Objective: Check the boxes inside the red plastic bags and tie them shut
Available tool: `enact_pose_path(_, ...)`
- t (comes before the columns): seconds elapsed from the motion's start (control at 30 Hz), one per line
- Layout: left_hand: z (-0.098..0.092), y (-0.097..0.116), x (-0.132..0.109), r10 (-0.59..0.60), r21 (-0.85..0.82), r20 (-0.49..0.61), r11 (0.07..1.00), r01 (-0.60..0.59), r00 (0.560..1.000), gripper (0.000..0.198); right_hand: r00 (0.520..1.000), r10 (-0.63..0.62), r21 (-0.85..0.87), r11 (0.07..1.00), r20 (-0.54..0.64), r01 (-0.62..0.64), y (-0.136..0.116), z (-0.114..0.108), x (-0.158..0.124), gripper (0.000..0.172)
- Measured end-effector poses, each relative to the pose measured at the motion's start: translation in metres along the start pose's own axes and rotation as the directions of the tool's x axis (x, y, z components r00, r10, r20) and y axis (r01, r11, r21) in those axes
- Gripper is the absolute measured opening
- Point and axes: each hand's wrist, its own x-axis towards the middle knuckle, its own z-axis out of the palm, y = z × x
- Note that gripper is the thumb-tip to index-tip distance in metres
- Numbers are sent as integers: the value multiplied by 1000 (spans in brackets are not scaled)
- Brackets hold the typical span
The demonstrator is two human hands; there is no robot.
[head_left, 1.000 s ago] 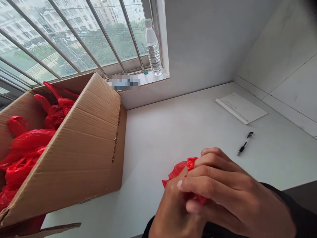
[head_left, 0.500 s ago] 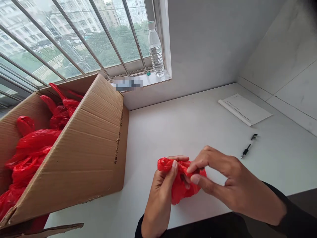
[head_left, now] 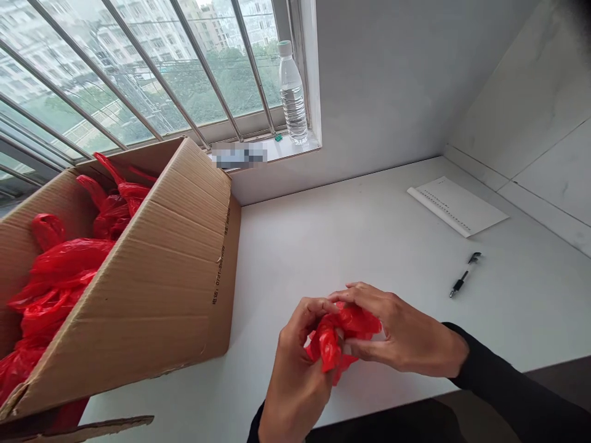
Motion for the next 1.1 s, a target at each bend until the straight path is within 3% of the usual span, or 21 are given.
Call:
enact_pose_path(0.1,1,-15,2,227,275,-98,942,-193,969,27,999,38,81,996,-20,-36,-1,3,0,41)
enact_pose_path(0.17,1,-23,5,414,431,-126,841,-326,901,28,997,80,184,980,9,-80,0,4,-1,45)
enact_pose_path(0.23,1,-30,6,553,515,-107,742,-429,826,29,992,111,318,940,53,-122,3,5,-2,45)
enact_pose_path(0.33,1,-34,7,633,541,-36,663,-517,774,39,990,101,444,886,102,-136,8,5,-3,40)
enact_pose_path(0.5,-3,-37,4,605,511,50,668,-541,794,51,991,123,468,874,48,-131,10,3,-3,26)
enact_pose_path(0.7,-5,-41,-3,555,505,77,694,-513,828,59,985,163,399,908,-54,-129,8,6,-5,27)
enact_pose_path(1.1,-1,-40,-7,555,462,-36,747,-478,831,45,976,207,364,916,-62,-171,7,6,-10,26)
